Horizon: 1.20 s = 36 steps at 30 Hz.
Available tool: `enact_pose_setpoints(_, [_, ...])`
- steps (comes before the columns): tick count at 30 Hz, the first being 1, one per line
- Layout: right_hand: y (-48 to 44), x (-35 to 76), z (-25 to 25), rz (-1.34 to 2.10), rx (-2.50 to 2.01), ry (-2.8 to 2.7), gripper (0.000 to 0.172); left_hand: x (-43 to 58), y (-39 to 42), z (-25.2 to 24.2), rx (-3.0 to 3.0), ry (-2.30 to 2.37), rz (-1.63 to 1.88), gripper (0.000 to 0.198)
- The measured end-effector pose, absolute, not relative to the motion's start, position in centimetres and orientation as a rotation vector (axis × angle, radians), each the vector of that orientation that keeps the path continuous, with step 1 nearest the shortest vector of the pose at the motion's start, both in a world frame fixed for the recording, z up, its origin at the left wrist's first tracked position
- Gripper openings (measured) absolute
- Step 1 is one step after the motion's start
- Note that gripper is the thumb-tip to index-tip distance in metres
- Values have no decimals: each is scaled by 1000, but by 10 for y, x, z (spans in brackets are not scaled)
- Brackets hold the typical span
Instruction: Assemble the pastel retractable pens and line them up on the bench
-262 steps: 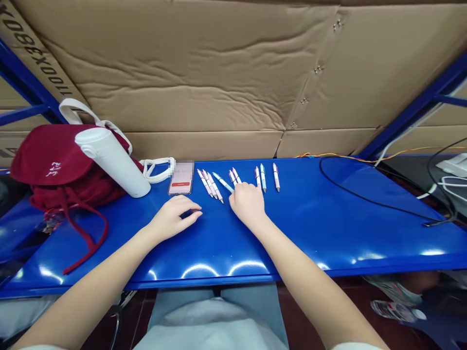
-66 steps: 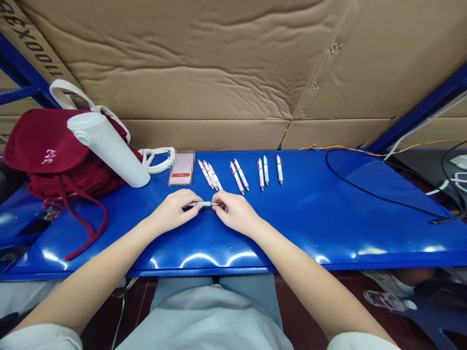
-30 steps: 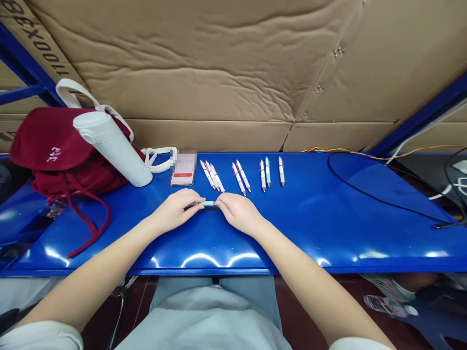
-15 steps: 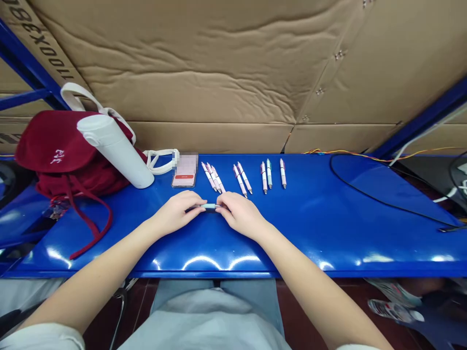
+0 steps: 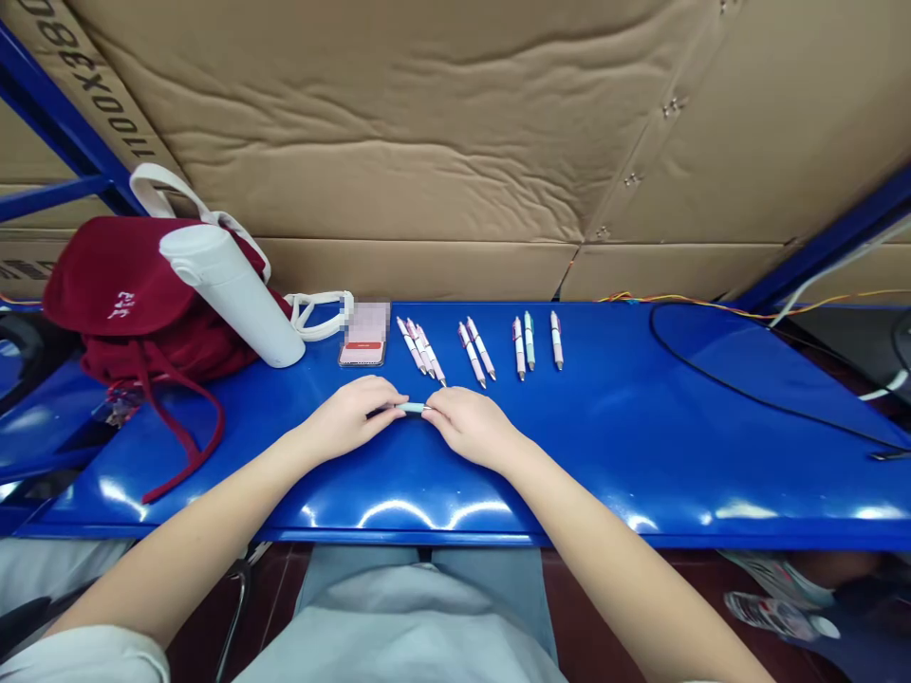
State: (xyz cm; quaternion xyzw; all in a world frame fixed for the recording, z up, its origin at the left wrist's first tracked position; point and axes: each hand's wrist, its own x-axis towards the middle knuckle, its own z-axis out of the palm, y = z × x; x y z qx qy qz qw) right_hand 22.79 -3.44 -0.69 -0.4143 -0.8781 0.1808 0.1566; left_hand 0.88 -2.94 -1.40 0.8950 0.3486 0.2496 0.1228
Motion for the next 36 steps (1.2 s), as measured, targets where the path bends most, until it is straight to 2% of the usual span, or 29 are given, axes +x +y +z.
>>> enact_pose_setpoints(7, [-34,229,-7,721,-1176,-2471,31,12,-34,-11,2760,964,738,21])
enact_pose_setpoints(10, [-30,239,-1,812,-1155,-2369,31,14,-36,-5,2836,1034,919,25])
enact_pose_setpoints(13, [-23,257,8,641,-1333,-2178,31,13,-36,-2,2756,1315,1170,47])
enact_pose_setpoints(15, [-16,271,11,331,-1589,-1989,30,11,-34,-3,2664,1460,1194,53])
enact_pose_setpoints(18, [-7,288,10,91,-2028,-1851,33,10,-31,-7,2595,1505,1043,44])
enact_pose_setpoints(22, [-2,293,6,130,-2287,-1963,33,10,-30,-10,2585,1417,948,27])
enact_pose_setpoints(27, [-12,262,0,-24,-2033,-2041,31,11,-31,-7,2574,1348,895,22])
enact_pose_setpoints(31, [-17,226,-12,-233,-1701,-2361,27,12,-30,-8,2592,1258,846,21])
enact_pose_setpoints(36, [-11,220,-16,-320,-1743,-2406,20,12,-31,-9,2609,1184,769,21])
